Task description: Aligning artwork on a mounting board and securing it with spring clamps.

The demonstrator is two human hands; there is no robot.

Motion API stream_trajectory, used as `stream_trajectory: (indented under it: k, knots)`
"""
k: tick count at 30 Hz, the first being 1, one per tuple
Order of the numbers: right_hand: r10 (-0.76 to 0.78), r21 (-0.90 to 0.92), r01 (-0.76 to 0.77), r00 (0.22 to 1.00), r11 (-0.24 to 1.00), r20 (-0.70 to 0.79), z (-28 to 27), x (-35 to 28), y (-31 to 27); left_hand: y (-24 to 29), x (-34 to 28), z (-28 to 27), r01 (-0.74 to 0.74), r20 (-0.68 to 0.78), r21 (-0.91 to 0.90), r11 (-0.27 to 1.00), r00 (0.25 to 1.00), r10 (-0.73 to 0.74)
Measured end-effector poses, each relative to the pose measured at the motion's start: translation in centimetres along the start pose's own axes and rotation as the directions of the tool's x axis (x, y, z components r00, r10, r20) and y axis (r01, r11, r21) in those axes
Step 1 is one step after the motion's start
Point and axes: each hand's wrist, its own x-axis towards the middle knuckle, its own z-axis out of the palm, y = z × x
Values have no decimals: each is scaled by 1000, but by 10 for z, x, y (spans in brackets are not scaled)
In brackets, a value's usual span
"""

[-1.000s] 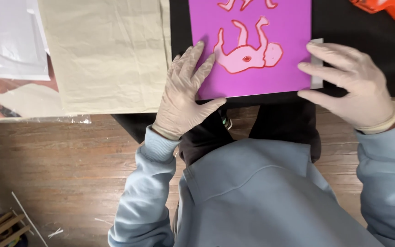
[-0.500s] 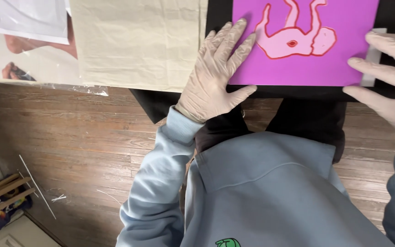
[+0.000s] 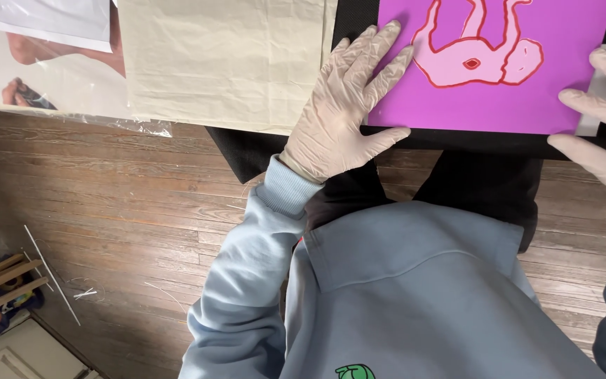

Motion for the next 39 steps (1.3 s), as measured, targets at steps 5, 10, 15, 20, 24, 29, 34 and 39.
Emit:
stream_trajectory:
  k: [5,10,15,20,24,29,34,39]
  knots:
    - [41,-18,-41,999,999,21,0,-4,3,-2,-1,0,-10,-9,-40,999,1000,10]
    - [34,-60,-36,999,998,-22,-22,21,-34,-3,2,4,-40,-61,-80,996,998,35]
    - [-36,-29,35,999,999,-41,-41,35,-49,-9,5,11,-119,-115,-109,987,988,106]
    - [-95,-36,92,991,995,-98,-39,34,-45,-2,5,7,-100,-94,-84,991,991,92]
    - [-109,5,111,982,994,-153,-34,31,-40,2,5,3,-93,-105,-85,992,991,83]
    - [-115,12,119,979,993,-166,-32,28,-38,6,6,2,-50,-99,-110,993,994,39]
    - [-99,-45,94,983,995,-153,-34,30,-44,-2,4,6,-78,-127,-99,992,990,65]
    - [-92,-38,88,988,995,-125,-34,28,-47,-14,3,16,-75,-110,-58,996,992,68]
